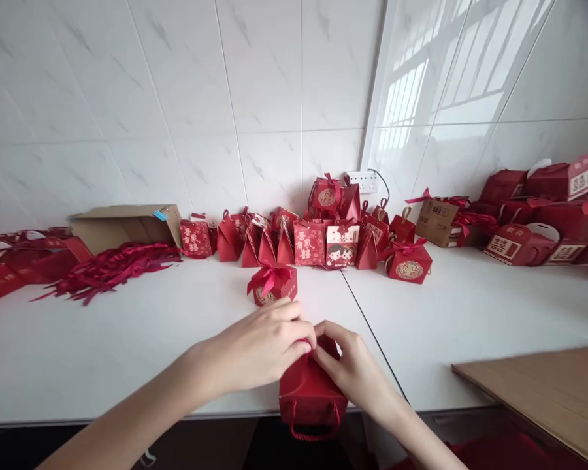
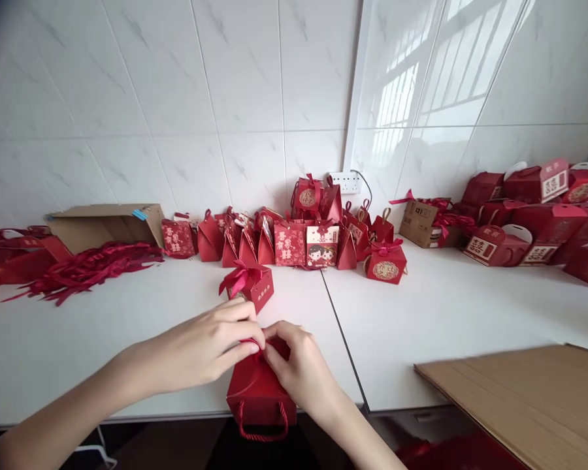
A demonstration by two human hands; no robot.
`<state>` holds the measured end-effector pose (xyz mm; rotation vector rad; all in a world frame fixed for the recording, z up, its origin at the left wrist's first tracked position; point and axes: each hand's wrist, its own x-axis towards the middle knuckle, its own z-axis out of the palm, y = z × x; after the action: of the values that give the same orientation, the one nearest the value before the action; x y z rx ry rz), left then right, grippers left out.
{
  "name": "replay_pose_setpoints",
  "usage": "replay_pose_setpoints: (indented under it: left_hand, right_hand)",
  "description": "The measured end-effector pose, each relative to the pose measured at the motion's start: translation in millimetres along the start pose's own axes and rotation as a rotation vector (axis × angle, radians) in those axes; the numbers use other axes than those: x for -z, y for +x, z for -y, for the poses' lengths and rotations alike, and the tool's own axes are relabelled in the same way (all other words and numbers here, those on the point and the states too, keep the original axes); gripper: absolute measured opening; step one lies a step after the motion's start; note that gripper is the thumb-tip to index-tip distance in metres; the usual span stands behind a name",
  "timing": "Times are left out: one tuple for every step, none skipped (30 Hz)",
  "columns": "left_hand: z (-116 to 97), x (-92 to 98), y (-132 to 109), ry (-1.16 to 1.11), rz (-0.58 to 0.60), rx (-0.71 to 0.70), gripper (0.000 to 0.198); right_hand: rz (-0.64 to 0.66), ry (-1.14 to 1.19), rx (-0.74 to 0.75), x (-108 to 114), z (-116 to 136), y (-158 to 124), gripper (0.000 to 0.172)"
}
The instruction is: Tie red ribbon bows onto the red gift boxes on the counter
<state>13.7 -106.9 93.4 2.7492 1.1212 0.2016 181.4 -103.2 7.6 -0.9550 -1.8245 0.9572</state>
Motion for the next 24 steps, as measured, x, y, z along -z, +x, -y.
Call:
replay_pose_setpoints:
  left_hand:
    - [0, 0.0, 2, 0.019, 0.004, -0.017, 0.024]
    - [1, 0.1, 4, 0.026, 0.009, -0.029, 0.023]
    - [2, 0.4, 7, 0.016, 0.012, -0.035, 0.023]
    - [3, 0.7, 9, -0.013, 0.015, -0.03, 0.022]
    - [6, 0.9, 11, -0.058, 0.015, -0.013, 0.02]
    - [9, 0.9, 14, -0.119, 0.017, 0.014, 0.018]
    - [14, 0.3, 16, -0.196, 0.023, 0.047, 0.017]
    - [19, -1.1, 18, -0.286, 0.031, 0.077, 0.017]
    - [26, -3.5, 20, -0.38, 0.037, 0.102, 0.018]
    - [33, -6.8, 22, -0.466, 0.036, 0.122, 0.019]
    - [40, -10.8, 24, -0.538, 0.03, 0.14, 0.02]
    - [46, -15.4, 25, -0.595, 0.023, 0.153, 0.021]
    - [52, -20.1, 25, -0.633, 0.015, 0.162, 0.021]
    - [56, -24.6, 26, -0.652, 0.009, 0.166, 0.021]
    - [59, -28.9, 25, -0.655, 0.005, 0.162, 0.021]
    - [61, -32.6, 24, -0.647, -0.005, 0.152, 0.02]
    - [60, -35.8, 23, -0.63, -0.025, 0.138, 0.019]
    - [59, -38.6, 21, -0.607, -0.054, 0.126, 0.018]
    - [57, -40.8, 19, -0.585, -0.087, 0.118, 0.017]
    - [55, -42.6, 17, -0.569, -0.118, 0.11, 0.016]
    - [52, -43.9, 14, -0.558, -0.146, 0.101, 0.016]
    - [50, -44.8, 11, -0.547, -0.167, 0.093, 0.016]
    - [47, -45.3, 8, -0.533, -0.18, 0.086, 0.016]
    - [45, -45.3, 6, -0.512, -0.187, 0.08, 0.016]
  right_hand:
    - [0.004, -0.011, 0.0, -1, -1, 1, 0.014]
    - [0.006, -0.019, -0.005, -1, -3, 1, 0.013]
    - [0.008, -0.013, -0.014, -2, -4, 2, 0.011]
    - [0.012, 0.011, -0.022, -2, -5, 2, 0.009]
    - [0.016, 0.049, -0.029, -3, -6, 3, 0.006]
    - [0.017, 0.095, -0.034, -3, -7, 2, 0.005]
    - [0.016, 0.143, -0.036, -3, -8, 2, 0.009]
    - [0.013, 0.191, -0.039, -3, -8, 1, 0.013]
    - [0.007, 0.236, -0.045, -3, -9, 1, 0.018]
    - [0.0, 0.279, -0.057, -4, -10, 0, 0.022]
    - [-0.007, 0.318, -0.073, -4, -11, -1, 0.025]
    - [-0.016, 0.351, -0.09, -4, -12, -1, 0.027]
    - [-0.028, 0.375, -0.104, -5, -13, -2, 0.028]
    - [-0.041, 0.39, -0.113, -5, -13, -2, 0.029]
    - [-0.055, 0.4, -0.113, -6, -13, -2, 0.029]
    - [-0.069, 0.406, -0.103, -6, -14, -2, 0.029]
    - [-0.081, 0.409, -0.088, -7, -14, -1, 0.028]
    - [-0.092, 0.405, -0.07, -7, -15, -1, 0.027]
    - [-0.104, 0.391, -0.051, -8, -15, -1, 0.025]
    - [-0.119, 0.369, -0.033, -8, -15, -1, 0.022]
    - [-0.137, 0.342, -0.019, -8, -15, -1, 0.02]
    - [-0.157, 0.316, -0.011, -9, -15, -1, 0.017]
    - [-0.176, 0.29, -0.009, -9, -14, -2, 0.015]
    - [-0.19, 0.261, -0.011, -9, -13, -3, 0.014]
